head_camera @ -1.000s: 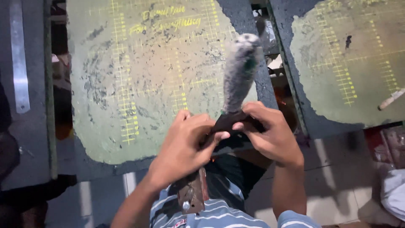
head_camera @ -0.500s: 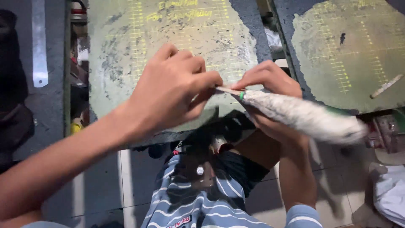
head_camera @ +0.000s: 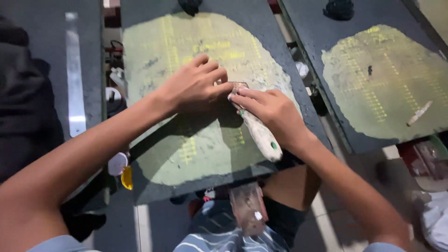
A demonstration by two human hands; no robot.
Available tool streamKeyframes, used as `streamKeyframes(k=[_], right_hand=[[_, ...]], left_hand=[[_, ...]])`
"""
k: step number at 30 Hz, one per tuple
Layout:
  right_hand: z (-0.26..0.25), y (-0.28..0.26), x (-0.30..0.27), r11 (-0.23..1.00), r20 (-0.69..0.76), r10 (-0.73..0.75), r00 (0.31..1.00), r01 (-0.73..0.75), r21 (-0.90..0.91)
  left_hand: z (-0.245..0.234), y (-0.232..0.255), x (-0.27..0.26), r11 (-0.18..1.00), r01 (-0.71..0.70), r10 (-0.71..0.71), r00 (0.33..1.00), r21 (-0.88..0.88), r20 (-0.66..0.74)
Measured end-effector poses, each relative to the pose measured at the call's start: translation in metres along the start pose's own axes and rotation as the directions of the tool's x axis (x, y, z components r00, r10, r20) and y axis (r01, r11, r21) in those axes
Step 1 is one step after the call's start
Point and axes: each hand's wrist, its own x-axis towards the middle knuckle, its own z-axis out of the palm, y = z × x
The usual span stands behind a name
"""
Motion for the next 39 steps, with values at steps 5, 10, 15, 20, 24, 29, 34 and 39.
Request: streamKeyframes(k=[5, 10, 15, 20, 24, 29, 34, 39], right_hand=[[0.044, 0.050, 0.062, 0.988, 0.036, -0.116, 0.993, 0.119, -0.095], [0.095, 0.086, 0.119, 0.976, 0.045, -0.200, 0.979, 0.203, -0.083], [0.137, 0.084, 0.165, 0.919, 0.048, -0.201, 0.978, 0.172, 0.354], [0.185, 0.105, 0.203, 0.953, 0.077, -0.250, 0.965, 0.232, 0.194], [0.177, 0.099, 0.219, 0.967, 0.198, -0.233, 0.952, 0.204, 0.155], [0.197, 0.114, 0.225, 0.975, 0.111, -0.201, 0.973, 0.187, 0.123], [0.155, 0.099, 0.242, 0.972, 0.244, 0.105, 0.964, -0.151, 0.178], [0.148, 0.088, 0.241, 0.931, 0.333, 0.221, 0.917, -0.300, 0.209]], left_hand=[[0.026, -0.086, -0.025, 1.000, -0.006, 0.006, 0.995, -0.009, 0.096], [0.027, -0.165, -0.076, 0.967, 0.184, -0.211, 0.966, 0.174, 0.151], [0.046, -0.191, -0.143, 0.412, 0.895, -0.911, 0.400, -0.171, -0.097], [0.043, -0.195, -0.141, 0.228, 0.937, -0.968, 0.246, -0.263, 0.040], [0.046, -0.192, -0.138, 0.217, 0.957, -0.955, 0.249, -0.192, 0.163], [0.051, -0.190, -0.145, 0.285, 0.937, -0.941, 0.314, -0.201, 0.128], [0.038, -0.187, -0.127, 0.273, 0.957, -0.930, 0.288, -0.097, 0.229], [0.038, -0.188, -0.126, 0.541, 0.839, -0.789, 0.530, -0.058, 0.310]])
